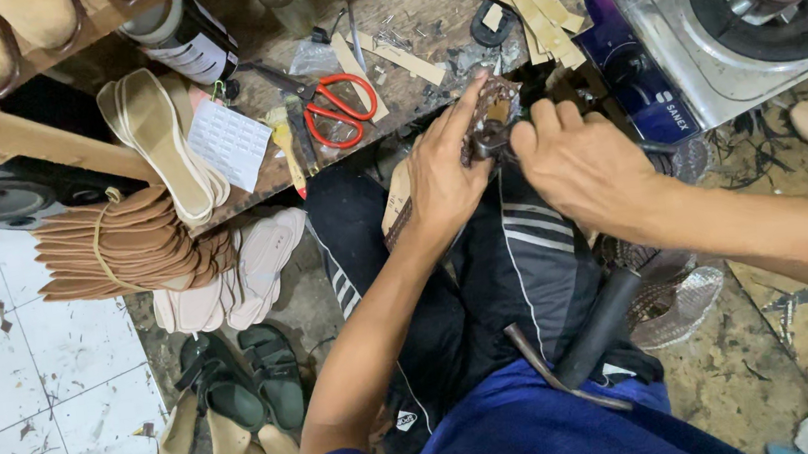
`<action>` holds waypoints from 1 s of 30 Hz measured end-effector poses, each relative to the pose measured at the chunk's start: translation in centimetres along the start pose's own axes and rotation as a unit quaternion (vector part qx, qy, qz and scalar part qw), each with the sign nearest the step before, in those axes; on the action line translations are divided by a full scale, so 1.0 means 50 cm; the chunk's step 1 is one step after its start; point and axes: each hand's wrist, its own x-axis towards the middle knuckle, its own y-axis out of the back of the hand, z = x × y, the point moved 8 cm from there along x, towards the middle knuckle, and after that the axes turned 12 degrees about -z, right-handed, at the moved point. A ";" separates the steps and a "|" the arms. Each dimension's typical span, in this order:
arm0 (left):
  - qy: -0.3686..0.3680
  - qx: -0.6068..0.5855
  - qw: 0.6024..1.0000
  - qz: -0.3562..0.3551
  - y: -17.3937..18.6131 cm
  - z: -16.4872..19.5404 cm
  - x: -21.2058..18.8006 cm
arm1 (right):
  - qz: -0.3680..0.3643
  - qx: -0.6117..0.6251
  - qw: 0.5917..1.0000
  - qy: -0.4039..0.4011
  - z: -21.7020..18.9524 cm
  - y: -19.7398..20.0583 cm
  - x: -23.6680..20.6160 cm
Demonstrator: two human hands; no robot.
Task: The person uses a curved metal tool to press and secure the upper of a woven shoe onto a wooden shoe last. They repeatedly tap the tool along the edge of the shoe to ensure the upper is firmly attached to the sole.
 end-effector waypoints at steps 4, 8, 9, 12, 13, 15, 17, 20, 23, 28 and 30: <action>-0.014 -0.048 0.998 -0.043 0.004 -0.019 -0.015 | 0.116 0.112 0.986 0.038 0.021 -0.023 0.011; -0.003 -0.078 0.995 -0.064 -0.004 -0.038 -0.019 | 0.142 0.135 0.979 0.056 0.025 -0.049 0.013; -0.003 -0.056 0.997 -0.060 -0.006 -0.037 -0.019 | 0.144 0.136 0.978 0.059 0.027 -0.048 0.010; -0.009 -0.004 0.999 -0.047 -0.008 -0.028 -0.018 | 0.116 0.106 0.986 0.063 0.031 -0.037 0.004; -0.013 0.008 0.999 -0.043 -0.007 -0.024 -0.018 | 0.101 0.154 0.981 0.059 0.038 -0.032 0.003; -0.012 0.024 0.999 -0.035 -0.003 -0.021 -0.019 | 0.073 0.249 0.964 0.054 0.045 -0.024 -0.001; 0.000 0.029 0.999 -0.037 -0.003 -0.025 -0.023 | 0.030 0.505 0.858 -0.082 0.078 -0.059 -0.006; -0.001 0.032 0.999 -0.033 -0.008 -0.024 -0.031 | 0.190 0.606 0.761 -0.134 0.073 -0.052 -0.027; -0.019 0.054 0.998 -0.025 -0.020 -0.014 -0.034 | 0.330 0.593 0.720 -0.146 0.058 -0.051 -0.032; -0.015 0.072 0.997 -0.023 -0.022 -0.011 -0.036 | 0.266 0.559 0.773 -0.140 0.054 -0.070 -0.019; -0.015 0.069 0.997 -0.019 -0.017 -0.011 -0.037 | 0.188 0.557 0.805 -0.080 0.040 -0.065 -0.022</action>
